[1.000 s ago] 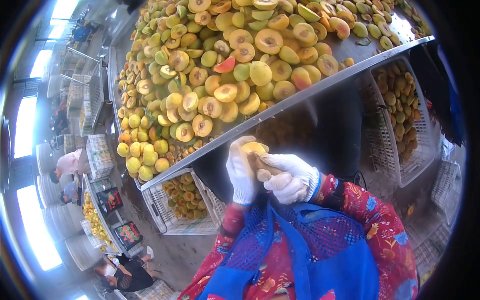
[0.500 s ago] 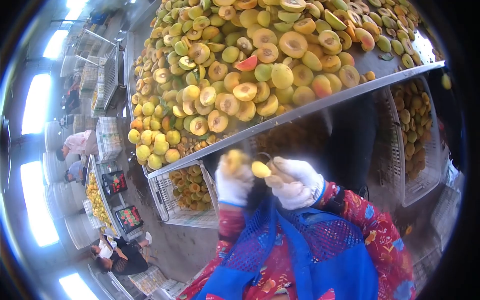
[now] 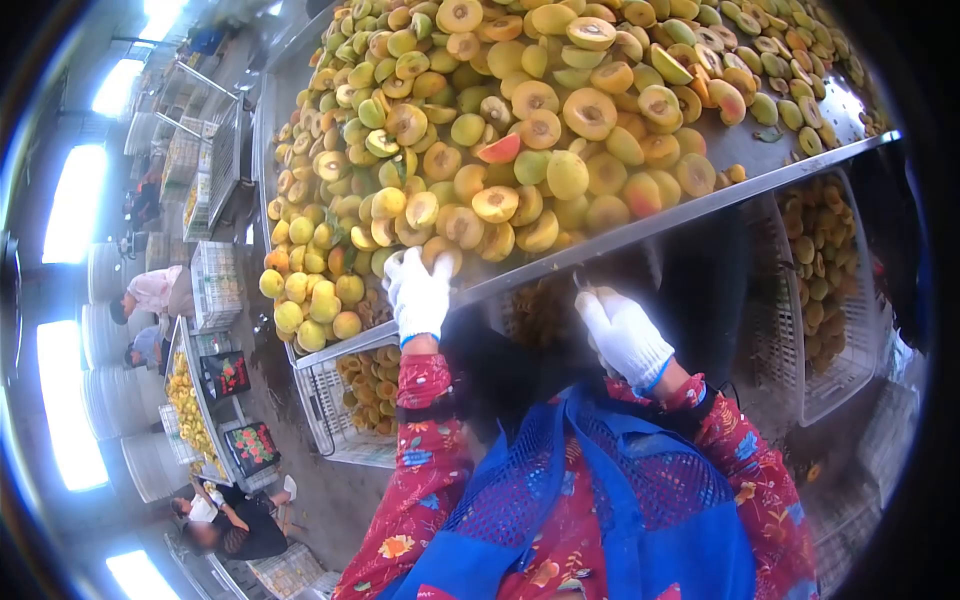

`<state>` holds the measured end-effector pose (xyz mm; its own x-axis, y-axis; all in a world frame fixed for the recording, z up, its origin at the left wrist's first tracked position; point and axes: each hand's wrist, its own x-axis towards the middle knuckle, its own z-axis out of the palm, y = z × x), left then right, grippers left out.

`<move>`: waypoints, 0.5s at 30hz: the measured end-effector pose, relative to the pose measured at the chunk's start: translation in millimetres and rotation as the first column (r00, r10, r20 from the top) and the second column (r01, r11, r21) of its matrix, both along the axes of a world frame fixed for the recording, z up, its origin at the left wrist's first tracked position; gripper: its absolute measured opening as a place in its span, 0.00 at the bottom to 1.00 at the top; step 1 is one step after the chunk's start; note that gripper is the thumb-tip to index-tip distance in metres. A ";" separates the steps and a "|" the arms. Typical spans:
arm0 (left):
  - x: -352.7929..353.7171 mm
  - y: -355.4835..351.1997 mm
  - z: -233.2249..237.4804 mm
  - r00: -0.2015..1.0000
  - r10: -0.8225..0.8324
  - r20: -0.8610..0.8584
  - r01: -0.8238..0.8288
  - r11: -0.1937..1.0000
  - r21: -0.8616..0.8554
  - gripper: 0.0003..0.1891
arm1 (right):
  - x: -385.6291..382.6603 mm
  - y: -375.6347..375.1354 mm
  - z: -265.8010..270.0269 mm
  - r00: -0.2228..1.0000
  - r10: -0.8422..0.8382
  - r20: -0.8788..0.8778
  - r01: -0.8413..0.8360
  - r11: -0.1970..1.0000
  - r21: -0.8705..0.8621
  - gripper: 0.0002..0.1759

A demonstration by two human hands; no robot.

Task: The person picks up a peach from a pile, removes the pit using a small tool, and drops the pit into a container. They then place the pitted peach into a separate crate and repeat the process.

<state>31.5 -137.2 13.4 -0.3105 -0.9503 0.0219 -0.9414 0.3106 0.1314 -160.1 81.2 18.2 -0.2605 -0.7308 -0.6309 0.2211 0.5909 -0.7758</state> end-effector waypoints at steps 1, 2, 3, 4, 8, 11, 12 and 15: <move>-1.5 -5.0 -6.9 0.996 -0.026 -0.082 0.028 1.000 0.013 0.26 | -1.2 1.2 2.8 0.998 0.010 -0.061 -0.010 1.000 -0.001 0.22; -3.2 -8.1 -12.6 0.986 -0.052 -0.161 0.057 0.998 0.028 0.26 | -1.8 2.8 1.4 0.995 0.035 -0.094 -0.037 0.999 -0.021 0.22; -4.3 -6.8 -13.2 0.973 -0.019 -0.232 0.048 0.991 0.121 0.27 | -1.4 5.8 -0.2 0.990 0.063 -0.125 -0.068 0.997 -0.035 0.22; -3.4 -2.9 -13.6 0.955 0.029 -0.297 0.037 0.976 0.216 0.27 | -0.2 8.3 -0.7 0.983 0.099 -0.157 -0.107 0.993 -0.048 0.22; -5.7 34.2 18.2 0.701 0.178 -0.690 0.055 0.952 0.302 0.24 | 10.9 -5.1 40.7 0.860 0.251 -0.443 -0.349 0.924 -0.154 0.19; -3.4 61.5 24.0 0.154 0.481 -0.863 0.321 0.802 0.504 0.19 | 21.3 -11.7 47.2 0.840 0.259 -0.476 -0.417 0.870 -0.263 0.19; -0.7 68.4 27.4 0.140 0.551 -0.823 0.399 0.729 0.556 0.19 | 23.8 -13.7 50.7 0.829 0.277 -0.486 -0.439 0.860 -0.259 0.19; -4.4 86.9 18.9 0.099 0.677 -0.729 0.533 0.583 0.613 0.20 | 28.9 -15.2 51.3 0.752 0.312 -0.581 -0.509 0.834 -0.210 0.19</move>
<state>27.1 -50.3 32.3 -0.5191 -0.7737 -0.3632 0.1829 -0.5157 0.8370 -131.2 66.1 69.5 -0.0881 -0.9776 -0.1909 -0.4601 0.2099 -0.8627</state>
